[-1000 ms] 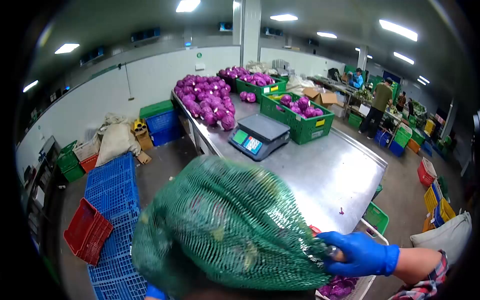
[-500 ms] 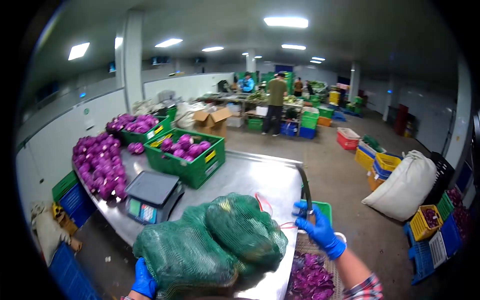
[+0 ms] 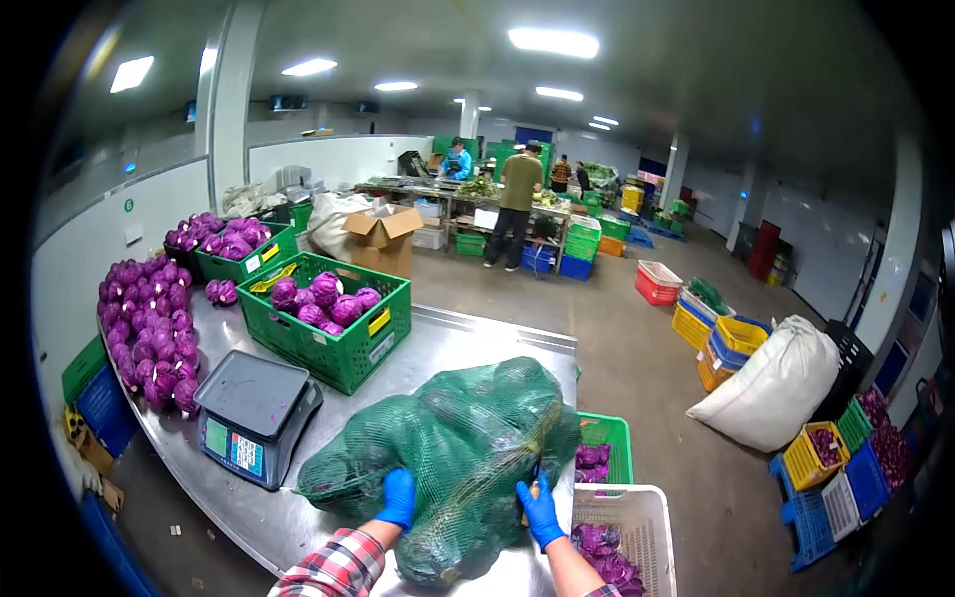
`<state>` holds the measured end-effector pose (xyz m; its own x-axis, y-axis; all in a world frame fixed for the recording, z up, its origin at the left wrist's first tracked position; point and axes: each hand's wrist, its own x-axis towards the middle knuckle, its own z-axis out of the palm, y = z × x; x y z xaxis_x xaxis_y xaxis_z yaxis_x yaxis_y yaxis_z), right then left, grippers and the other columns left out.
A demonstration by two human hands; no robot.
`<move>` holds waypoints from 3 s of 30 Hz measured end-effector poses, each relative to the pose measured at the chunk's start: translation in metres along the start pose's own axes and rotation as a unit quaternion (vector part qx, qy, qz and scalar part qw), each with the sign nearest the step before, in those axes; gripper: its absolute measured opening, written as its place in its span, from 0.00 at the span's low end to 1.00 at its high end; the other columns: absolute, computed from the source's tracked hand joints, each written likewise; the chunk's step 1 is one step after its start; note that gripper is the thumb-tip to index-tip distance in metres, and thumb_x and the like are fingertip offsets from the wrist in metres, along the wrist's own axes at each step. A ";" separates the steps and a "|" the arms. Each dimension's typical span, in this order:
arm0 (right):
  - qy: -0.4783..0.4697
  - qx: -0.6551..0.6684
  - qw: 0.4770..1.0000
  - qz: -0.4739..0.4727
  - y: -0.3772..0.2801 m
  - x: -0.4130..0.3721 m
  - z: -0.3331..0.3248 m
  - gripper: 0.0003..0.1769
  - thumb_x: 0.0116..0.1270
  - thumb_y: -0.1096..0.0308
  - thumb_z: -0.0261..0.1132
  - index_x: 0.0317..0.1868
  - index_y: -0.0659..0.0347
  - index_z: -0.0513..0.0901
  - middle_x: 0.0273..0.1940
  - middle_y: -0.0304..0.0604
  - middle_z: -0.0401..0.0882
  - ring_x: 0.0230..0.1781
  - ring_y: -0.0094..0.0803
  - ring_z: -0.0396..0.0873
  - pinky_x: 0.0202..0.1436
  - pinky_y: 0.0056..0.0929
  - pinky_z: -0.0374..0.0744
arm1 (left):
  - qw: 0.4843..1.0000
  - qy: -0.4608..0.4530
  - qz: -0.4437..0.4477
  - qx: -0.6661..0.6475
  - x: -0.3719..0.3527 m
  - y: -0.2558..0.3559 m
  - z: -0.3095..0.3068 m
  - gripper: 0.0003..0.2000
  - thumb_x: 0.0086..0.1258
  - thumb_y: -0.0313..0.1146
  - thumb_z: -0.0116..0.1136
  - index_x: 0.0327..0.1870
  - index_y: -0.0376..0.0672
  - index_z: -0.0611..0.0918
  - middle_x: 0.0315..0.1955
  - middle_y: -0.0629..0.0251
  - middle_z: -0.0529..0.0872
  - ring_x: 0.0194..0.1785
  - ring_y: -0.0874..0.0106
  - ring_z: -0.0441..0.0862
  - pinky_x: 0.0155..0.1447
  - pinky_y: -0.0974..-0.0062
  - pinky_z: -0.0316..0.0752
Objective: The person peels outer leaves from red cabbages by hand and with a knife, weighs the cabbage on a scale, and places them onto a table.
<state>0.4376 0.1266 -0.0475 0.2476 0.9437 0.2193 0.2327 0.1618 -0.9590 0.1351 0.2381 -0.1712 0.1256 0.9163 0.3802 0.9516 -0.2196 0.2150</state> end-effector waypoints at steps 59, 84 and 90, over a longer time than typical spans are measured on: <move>0.019 0.367 0.836 0.407 -0.201 -0.142 0.938 0.22 0.62 0.38 0.59 0.28 0.48 0.75 0.19 0.32 0.72 0.18 0.22 0.72 0.21 0.25 0.73 | 0.934 -0.330 0.138 -0.016 0.009 -0.923 -0.455 0.51 0.46 0.55 0.70 0.73 0.60 0.52 0.67 0.45 0.56 0.65 0.35 0.56 0.61 0.46 0.66; -0.132 0.501 0.768 0.377 -0.309 -0.071 1.180 0.35 0.69 0.42 0.49 0.65 0.62 0.63 0.58 0.53 0.71 0.55 0.49 0.74 0.57 0.52 0.76 | 0.615 -0.009 -0.233 -0.754 0.087 -1.132 -0.507 0.37 0.58 0.33 0.69 0.68 0.43 0.62 0.62 0.62 0.69 0.64 0.71 0.66 0.69 0.72 0.61; -0.157 0.397 0.765 0.482 -0.387 -0.034 1.386 0.24 0.71 0.42 0.48 0.49 0.53 0.77 0.29 0.34 0.81 0.16 0.21 0.73 0.10 0.18 0.64 | 0.472 0.122 -0.335 -0.806 0.105 -1.280 -0.523 0.37 0.55 0.28 0.70 0.67 0.42 0.63 0.58 0.62 0.71 0.61 0.71 0.69 0.68 0.72 0.63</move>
<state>-0.9646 0.4315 0.0673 -0.3232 0.7374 -0.5932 -0.5919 -0.6466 -0.4813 -1.2166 0.4399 0.0640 -0.2751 0.9384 -0.2090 -0.7200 -0.0571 0.6916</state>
